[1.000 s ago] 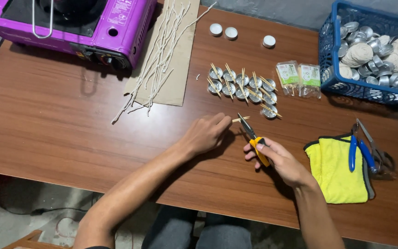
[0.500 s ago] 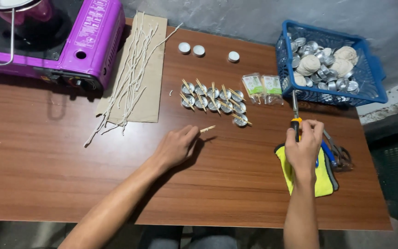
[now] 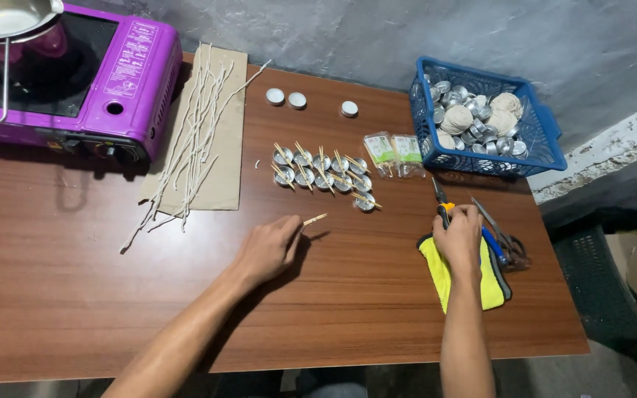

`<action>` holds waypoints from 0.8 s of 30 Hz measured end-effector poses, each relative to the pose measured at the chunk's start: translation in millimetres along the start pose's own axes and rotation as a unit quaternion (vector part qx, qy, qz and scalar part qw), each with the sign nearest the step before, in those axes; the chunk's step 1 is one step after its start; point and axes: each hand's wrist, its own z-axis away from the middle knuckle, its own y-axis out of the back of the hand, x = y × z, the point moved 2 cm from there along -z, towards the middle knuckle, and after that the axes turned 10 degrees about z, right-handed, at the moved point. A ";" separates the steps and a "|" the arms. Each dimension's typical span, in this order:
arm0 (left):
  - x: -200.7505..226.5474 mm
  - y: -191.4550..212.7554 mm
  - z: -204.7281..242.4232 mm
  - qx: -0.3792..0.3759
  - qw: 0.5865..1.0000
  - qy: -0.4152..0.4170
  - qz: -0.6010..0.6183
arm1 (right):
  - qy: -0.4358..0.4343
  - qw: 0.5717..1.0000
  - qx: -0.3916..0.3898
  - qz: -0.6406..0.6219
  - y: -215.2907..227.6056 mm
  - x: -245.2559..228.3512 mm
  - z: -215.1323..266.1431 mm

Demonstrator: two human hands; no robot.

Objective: Assembling candle wicks by inserting them into metal tabs, crimping the tabs with pliers, and trimming the wicks with scissors.

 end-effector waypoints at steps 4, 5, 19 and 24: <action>10.0 11.2 -1.3 0.001 1.000 0.005 0.017 | -0.036 0.998 -0.045 -0.021 6.2 -1.1 -2.8; 7.1 9.4 -1.4 0.002 1.000 0.005 0.012 | -0.043 0.997 -0.051 -0.026 7.9 -1.7 -2.7; 13.1 14.3 -4.4 0.006 1.000 0.016 0.006 | -0.069 0.994 0.002 -0.080 13.5 -7.5 -0.5; 12.7 13.3 -2.6 0.002 1.000 0.018 0.017 | 0.033 0.935 0.325 -0.137 2.0 31.4 -21.9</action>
